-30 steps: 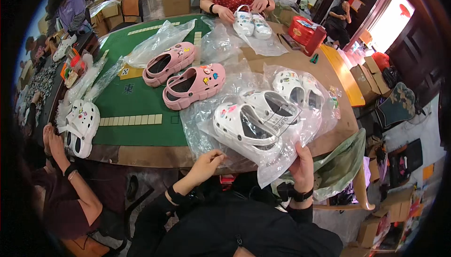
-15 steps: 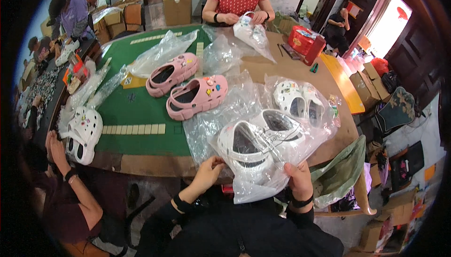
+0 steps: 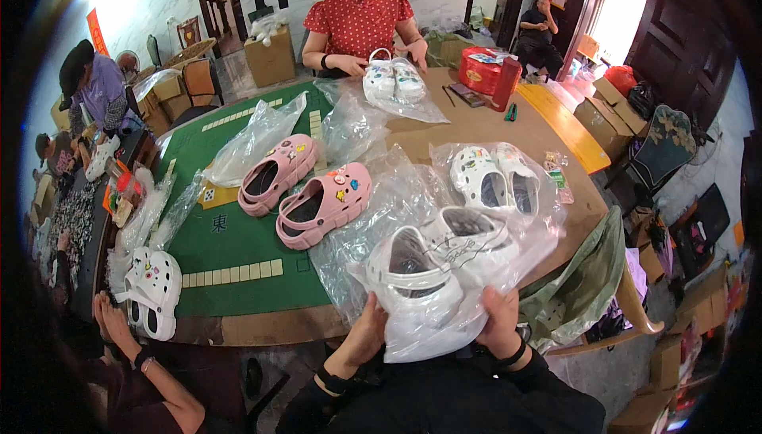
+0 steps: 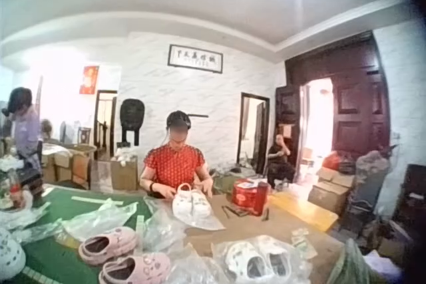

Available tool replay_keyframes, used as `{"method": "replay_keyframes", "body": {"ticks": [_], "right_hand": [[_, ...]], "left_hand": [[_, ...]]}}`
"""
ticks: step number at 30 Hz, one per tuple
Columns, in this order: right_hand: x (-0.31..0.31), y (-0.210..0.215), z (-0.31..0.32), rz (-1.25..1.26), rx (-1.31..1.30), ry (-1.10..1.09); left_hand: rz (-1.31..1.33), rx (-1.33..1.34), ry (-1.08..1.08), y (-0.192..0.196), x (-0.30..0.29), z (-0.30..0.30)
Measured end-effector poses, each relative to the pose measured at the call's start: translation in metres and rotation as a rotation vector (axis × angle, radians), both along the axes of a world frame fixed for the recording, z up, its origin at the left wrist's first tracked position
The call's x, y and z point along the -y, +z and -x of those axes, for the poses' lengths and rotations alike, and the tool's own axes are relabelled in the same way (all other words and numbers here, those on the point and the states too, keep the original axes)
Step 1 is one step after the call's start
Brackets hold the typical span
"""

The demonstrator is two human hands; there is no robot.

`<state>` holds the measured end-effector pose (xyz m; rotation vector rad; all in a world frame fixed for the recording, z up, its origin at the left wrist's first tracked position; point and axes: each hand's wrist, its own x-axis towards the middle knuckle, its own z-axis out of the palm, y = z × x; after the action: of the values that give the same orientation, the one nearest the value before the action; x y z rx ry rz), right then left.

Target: Packing decorated clogs into plastic bags at a shared workspace.

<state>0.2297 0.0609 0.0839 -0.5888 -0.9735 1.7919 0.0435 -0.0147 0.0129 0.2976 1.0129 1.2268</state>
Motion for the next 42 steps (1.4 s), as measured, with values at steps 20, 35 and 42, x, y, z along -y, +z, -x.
{"method": "replay_keyframes", "body": {"ticks": [20,35,42], "right_hand": [[0.005,0.000,-0.012,-0.879,0.409,0.487],[-0.016,-0.022,0.001,-0.592,0.681,0.622],[-0.021,-0.050,0.003,-0.606,0.750,0.531]], "left_hand": [[-0.122,0.293,0.053,-0.009,-0.038,0.027],[-0.150,0.398,0.145,-0.004,-0.042,0.036],[0.056,0.214,0.093,-0.026,-0.033,0.032]]}}
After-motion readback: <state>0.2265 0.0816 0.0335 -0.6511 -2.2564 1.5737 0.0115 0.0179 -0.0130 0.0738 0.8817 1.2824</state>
